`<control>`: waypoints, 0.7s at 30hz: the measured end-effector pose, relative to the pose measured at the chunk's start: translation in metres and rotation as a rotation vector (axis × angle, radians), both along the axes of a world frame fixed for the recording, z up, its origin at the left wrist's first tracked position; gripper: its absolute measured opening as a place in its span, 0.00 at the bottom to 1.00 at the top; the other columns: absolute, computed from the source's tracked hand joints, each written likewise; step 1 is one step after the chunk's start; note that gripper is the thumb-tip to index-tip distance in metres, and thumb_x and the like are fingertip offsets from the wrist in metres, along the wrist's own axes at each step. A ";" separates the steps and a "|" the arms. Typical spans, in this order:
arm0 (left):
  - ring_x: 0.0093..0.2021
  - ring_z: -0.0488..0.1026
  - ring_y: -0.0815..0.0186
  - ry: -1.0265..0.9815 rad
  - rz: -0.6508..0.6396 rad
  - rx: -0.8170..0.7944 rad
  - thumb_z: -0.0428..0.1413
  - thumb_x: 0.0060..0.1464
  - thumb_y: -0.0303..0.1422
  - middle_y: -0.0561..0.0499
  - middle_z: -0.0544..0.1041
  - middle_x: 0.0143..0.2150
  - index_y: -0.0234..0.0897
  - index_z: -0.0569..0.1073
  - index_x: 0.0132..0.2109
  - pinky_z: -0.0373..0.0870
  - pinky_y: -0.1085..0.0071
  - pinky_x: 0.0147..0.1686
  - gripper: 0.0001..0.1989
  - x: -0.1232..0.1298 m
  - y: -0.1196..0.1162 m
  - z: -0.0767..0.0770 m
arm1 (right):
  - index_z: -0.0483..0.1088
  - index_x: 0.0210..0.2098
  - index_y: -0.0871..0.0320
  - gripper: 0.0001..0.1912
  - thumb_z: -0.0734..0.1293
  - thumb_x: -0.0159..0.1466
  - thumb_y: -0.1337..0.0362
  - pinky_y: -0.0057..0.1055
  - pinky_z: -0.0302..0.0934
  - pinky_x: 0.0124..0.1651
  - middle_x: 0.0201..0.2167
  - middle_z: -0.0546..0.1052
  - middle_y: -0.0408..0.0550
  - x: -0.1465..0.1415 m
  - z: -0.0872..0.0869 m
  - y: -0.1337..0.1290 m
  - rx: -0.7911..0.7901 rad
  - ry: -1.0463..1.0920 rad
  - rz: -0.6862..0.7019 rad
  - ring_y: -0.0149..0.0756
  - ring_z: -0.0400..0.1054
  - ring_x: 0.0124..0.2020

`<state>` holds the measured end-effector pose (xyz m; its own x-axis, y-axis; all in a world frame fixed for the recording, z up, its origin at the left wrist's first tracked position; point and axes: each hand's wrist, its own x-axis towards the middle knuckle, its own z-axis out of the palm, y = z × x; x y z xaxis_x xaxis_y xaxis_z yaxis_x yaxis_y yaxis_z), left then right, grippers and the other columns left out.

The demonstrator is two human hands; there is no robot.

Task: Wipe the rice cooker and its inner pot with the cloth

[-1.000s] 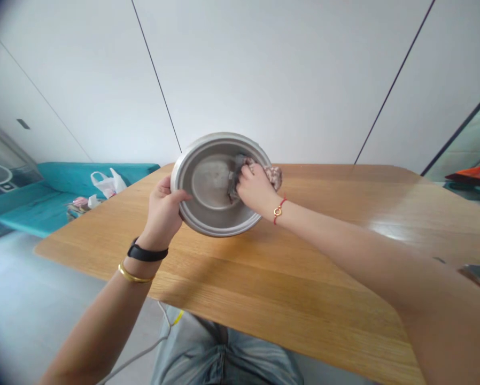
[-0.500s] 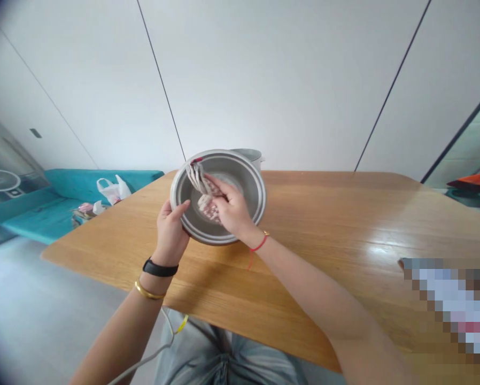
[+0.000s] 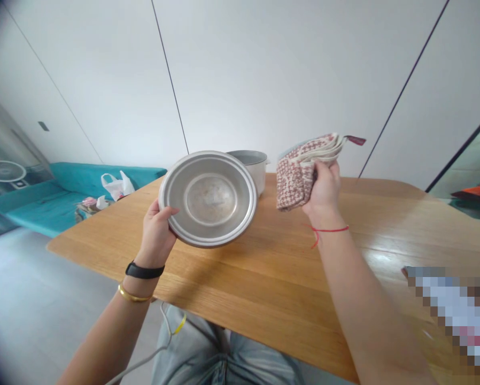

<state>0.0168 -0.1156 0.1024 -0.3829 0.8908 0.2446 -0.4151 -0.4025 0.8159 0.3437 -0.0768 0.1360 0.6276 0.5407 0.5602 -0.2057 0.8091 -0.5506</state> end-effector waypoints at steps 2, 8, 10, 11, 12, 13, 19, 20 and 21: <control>0.32 0.71 0.68 -0.006 -0.016 0.001 0.63 0.29 0.26 0.55 0.77 0.31 0.36 0.77 0.35 0.67 0.74 0.34 0.19 0.005 -0.001 0.001 | 0.70 0.35 0.53 0.10 0.72 0.59 0.58 0.37 0.73 0.48 0.39 0.77 0.43 -0.007 -0.006 0.000 -0.061 -0.073 0.131 0.38 0.75 0.42; 0.36 0.74 0.64 0.145 -0.055 0.023 0.65 0.37 0.31 0.51 0.79 0.36 0.37 0.76 0.41 0.71 0.69 0.38 0.19 0.023 0.006 -0.001 | 0.75 0.51 0.54 0.33 0.81 0.46 0.58 0.47 0.65 0.64 0.52 0.78 0.49 -0.049 -0.037 0.005 -0.295 -0.408 0.060 0.46 0.72 0.54; 0.46 0.76 0.58 0.335 0.009 0.104 0.66 0.45 0.38 0.46 0.80 0.46 0.38 0.75 0.48 0.73 0.63 0.48 0.22 0.022 0.006 0.001 | 0.75 0.52 0.57 0.38 0.81 0.41 0.64 0.48 0.65 0.64 0.53 0.78 0.51 -0.049 -0.043 0.010 -0.348 -0.378 0.021 0.48 0.72 0.55; 0.54 0.75 0.54 0.464 0.066 0.179 0.66 0.48 0.42 0.43 0.78 0.54 0.39 0.74 0.53 0.71 0.59 0.54 0.26 0.019 0.005 0.003 | 0.75 0.52 0.58 0.38 0.80 0.40 0.65 0.48 0.67 0.62 0.52 0.78 0.52 -0.047 -0.044 0.012 -0.381 -0.335 0.035 0.48 0.73 0.53; 0.62 0.71 0.50 0.615 0.127 0.268 0.67 0.50 0.46 0.39 0.74 0.62 0.40 0.73 0.57 0.66 0.55 0.61 0.30 0.016 0.002 0.005 | 0.75 0.52 0.58 0.38 0.80 0.39 0.65 0.47 0.69 0.59 0.50 0.79 0.51 -0.044 -0.044 0.014 -0.411 -0.286 0.059 0.48 0.74 0.51; 0.69 0.64 0.46 0.780 0.176 0.365 0.67 0.49 0.51 0.37 0.69 0.67 0.41 0.72 0.60 0.60 0.51 0.67 0.35 0.013 -0.003 0.007 | 0.75 0.51 0.58 0.38 0.80 0.39 0.65 0.45 0.71 0.55 0.48 0.79 0.51 -0.040 -0.043 0.016 -0.432 -0.239 0.082 0.47 0.75 0.48; 0.55 0.75 0.44 1.680 -0.150 0.741 0.70 0.48 0.47 0.43 0.82 0.46 0.48 0.80 0.48 0.49 0.37 0.69 0.21 0.012 -0.038 0.016 | 0.76 0.49 0.60 0.37 0.80 0.37 0.67 0.38 0.74 0.40 0.41 0.80 0.47 -0.023 -0.025 0.012 -0.433 -0.156 0.124 0.42 0.75 0.39; 0.47 0.78 0.49 1.761 -0.183 0.759 0.67 0.53 0.39 0.45 0.81 0.39 0.46 0.80 0.44 0.54 0.40 0.67 0.10 0.015 -0.041 0.018 | 0.76 0.49 0.60 0.37 0.80 0.37 0.68 0.38 0.74 0.40 0.40 0.80 0.47 -0.022 -0.022 0.010 -0.429 -0.165 0.125 0.42 0.75 0.38; 0.39 0.78 0.54 1.827 -0.181 0.773 0.63 0.56 0.30 0.47 0.79 0.33 0.43 0.79 0.38 0.61 0.45 0.63 0.03 0.018 -0.043 0.019 | 0.76 0.48 0.60 0.36 0.80 0.37 0.69 0.38 0.74 0.41 0.39 0.80 0.46 -0.021 -0.019 0.009 -0.420 -0.173 0.128 0.42 0.75 0.38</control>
